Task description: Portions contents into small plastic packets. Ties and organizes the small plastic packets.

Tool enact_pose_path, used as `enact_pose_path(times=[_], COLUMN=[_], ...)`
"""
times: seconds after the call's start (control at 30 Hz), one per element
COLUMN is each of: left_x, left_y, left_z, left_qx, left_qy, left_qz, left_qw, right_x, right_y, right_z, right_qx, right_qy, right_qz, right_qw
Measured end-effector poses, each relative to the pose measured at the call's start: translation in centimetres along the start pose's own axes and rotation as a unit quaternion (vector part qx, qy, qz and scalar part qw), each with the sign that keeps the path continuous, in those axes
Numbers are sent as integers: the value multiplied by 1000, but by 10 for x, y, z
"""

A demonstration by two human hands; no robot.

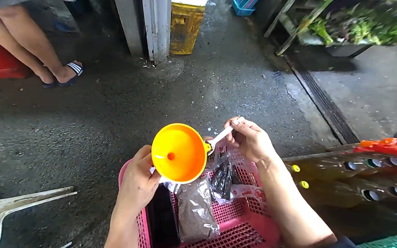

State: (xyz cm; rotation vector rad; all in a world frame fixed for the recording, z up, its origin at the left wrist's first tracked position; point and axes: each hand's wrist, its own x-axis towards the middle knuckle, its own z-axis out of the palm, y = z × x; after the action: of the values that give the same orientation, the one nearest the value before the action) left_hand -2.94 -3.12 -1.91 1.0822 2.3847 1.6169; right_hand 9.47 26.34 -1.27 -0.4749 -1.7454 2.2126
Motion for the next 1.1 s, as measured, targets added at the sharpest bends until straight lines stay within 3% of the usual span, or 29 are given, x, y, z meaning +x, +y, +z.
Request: enact_pose_path(times=[0.3, 0.53, 0.63, 0.73, 0.97, 1.1], left_x=[4, 1, -1, -3, -2, 0], left_y=[-9, -2, 3, 5, 8, 3], left_z=[-5, 20, 29, 32, 29, 30], left_qx=[158, 130, 109, 91, 66, 63], left_qy=[-84, -167, -185, -180, -168, -173], left_qz=[-120, -66, -32, -19, -31, -25], left_qw=[976, 975, 976, 979, 983, 983], right_x=[-7, -24, -31, -32, -32, -36], right_y=[-16, -29, -24, -19, -19, -22], right_z=[-6, 6, 16, 22, 22, 25], right_qx=[1, 6, -84, -141, -95, -104], right_qy=[51, 32, -8, -44, -44, -46], right_qz=[-67, -127, -167, -204, -224, -308], right_qw=[996, 991, 982, 968, 969, 944])
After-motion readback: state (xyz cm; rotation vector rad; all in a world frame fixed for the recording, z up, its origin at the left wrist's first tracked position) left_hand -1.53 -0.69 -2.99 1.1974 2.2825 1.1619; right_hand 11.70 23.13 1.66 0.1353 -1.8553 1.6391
